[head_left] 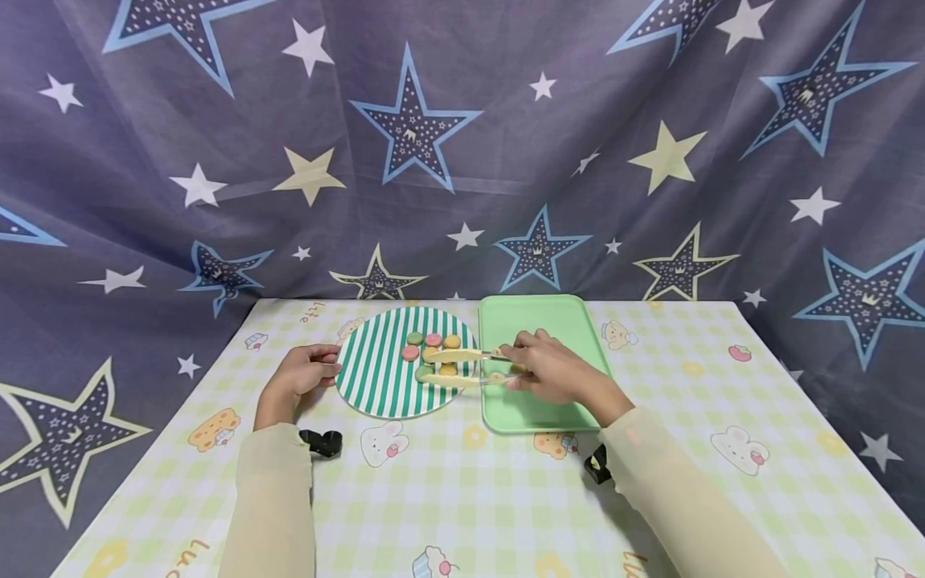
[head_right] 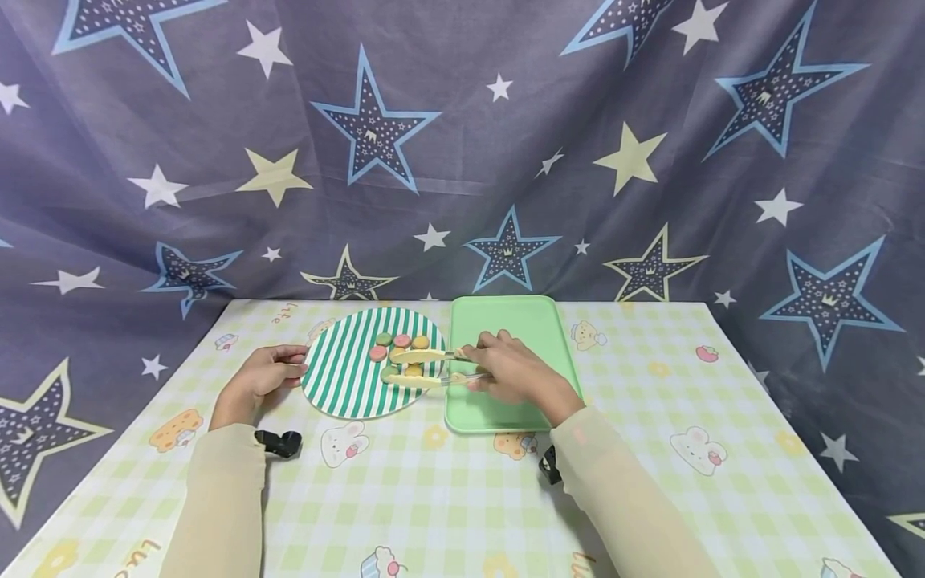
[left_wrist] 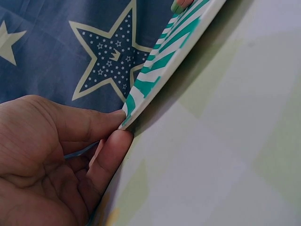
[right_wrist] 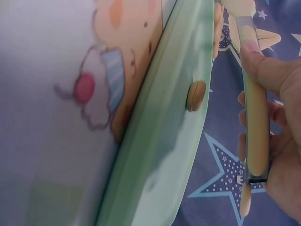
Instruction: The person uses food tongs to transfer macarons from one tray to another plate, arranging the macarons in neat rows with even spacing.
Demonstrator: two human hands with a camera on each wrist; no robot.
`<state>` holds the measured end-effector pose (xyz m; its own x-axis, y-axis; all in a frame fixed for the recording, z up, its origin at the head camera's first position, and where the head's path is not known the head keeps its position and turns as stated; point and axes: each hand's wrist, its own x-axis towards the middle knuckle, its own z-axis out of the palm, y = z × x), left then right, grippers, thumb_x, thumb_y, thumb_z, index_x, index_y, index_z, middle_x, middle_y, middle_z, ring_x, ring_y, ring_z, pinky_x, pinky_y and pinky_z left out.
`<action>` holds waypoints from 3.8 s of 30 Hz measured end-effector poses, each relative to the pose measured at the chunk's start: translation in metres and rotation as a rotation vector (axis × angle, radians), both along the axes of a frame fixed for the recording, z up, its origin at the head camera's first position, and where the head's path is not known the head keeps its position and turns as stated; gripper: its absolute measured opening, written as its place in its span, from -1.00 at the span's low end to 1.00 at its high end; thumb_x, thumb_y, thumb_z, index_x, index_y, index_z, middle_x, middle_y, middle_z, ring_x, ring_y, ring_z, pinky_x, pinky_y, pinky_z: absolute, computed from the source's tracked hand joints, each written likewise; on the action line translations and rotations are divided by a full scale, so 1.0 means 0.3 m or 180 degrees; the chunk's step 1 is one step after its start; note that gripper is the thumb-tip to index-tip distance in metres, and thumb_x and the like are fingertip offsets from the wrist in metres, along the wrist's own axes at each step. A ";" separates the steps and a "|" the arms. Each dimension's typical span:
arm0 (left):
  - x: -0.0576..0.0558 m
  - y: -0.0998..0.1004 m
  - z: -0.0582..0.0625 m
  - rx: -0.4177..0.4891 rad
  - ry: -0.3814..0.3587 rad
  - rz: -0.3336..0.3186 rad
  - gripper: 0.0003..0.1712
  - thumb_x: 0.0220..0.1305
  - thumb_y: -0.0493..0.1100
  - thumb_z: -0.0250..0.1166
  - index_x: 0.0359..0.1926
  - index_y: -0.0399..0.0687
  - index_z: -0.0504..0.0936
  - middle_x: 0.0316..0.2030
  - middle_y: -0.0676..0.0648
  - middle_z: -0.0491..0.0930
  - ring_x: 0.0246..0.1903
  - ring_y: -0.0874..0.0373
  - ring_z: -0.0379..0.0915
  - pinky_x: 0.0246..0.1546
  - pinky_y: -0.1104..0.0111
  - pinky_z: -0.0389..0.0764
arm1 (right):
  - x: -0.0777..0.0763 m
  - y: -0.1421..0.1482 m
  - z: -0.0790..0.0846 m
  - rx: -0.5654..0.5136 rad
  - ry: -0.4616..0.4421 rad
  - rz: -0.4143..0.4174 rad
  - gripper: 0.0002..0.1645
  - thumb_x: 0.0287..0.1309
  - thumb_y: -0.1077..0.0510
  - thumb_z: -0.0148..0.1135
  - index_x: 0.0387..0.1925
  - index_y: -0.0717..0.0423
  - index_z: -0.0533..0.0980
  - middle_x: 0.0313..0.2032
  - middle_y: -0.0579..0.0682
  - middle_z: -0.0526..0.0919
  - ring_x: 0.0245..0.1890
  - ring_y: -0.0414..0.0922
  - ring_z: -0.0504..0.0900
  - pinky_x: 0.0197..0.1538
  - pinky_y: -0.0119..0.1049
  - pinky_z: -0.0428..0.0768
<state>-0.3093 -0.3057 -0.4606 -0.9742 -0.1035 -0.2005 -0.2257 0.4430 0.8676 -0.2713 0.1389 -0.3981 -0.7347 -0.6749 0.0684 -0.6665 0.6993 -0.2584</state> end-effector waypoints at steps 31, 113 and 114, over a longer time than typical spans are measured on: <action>0.001 0.013 0.004 -0.0026 -0.0003 0.0037 -0.41 0.47 -0.34 0.22 0.46 -0.29 0.37 0.22 -0.30 0.43 -0.20 0.15 0.56 -0.24 0.42 0.73 | 0.084 0.306 -0.008 -0.0189 0.0305 -0.0286 -0.26 0.29 0.02 0.41 0.39 0.27 0.44 0.00 0.05 0.55 -0.26 -0.13 0.32 -0.05 -0.05 0.46; -0.002 0.009 -0.002 -0.0010 -0.0018 0.0065 -0.42 0.46 -0.35 0.23 0.44 -0.31 0.38 0.15 -0.27 0.45 -0.26 0.21 0.56 -0.25 0.42 0.73 | 0.025 0.238 0.027 -0.0163 0.0285 -0.0091 -0.28 0.31 0.00 0.39 0.38 0.28 0.45 -0.09 0.07 0.57 -0.34 -0.15 0.25 -0.22 -0.22 0.27; -0.002 0.008 -0.002 -0.0015 -0.0014 0.0060 -0.42 0.46 -0.35 0.23 0.44 -0.31 0.38 0.15 -0.27 0.45 -0.26 0.20 0.56 -0.25 0.42 0.73 | 0.023 0.228 0.029 -0.0154 0.0295 -0.0085 -0.28 0.31 0.00 0.38 0.38 0.27 0.45 -0.08 0.06 0.57 -0.33 -0.14 0.24 -0.23 -0.22 0.27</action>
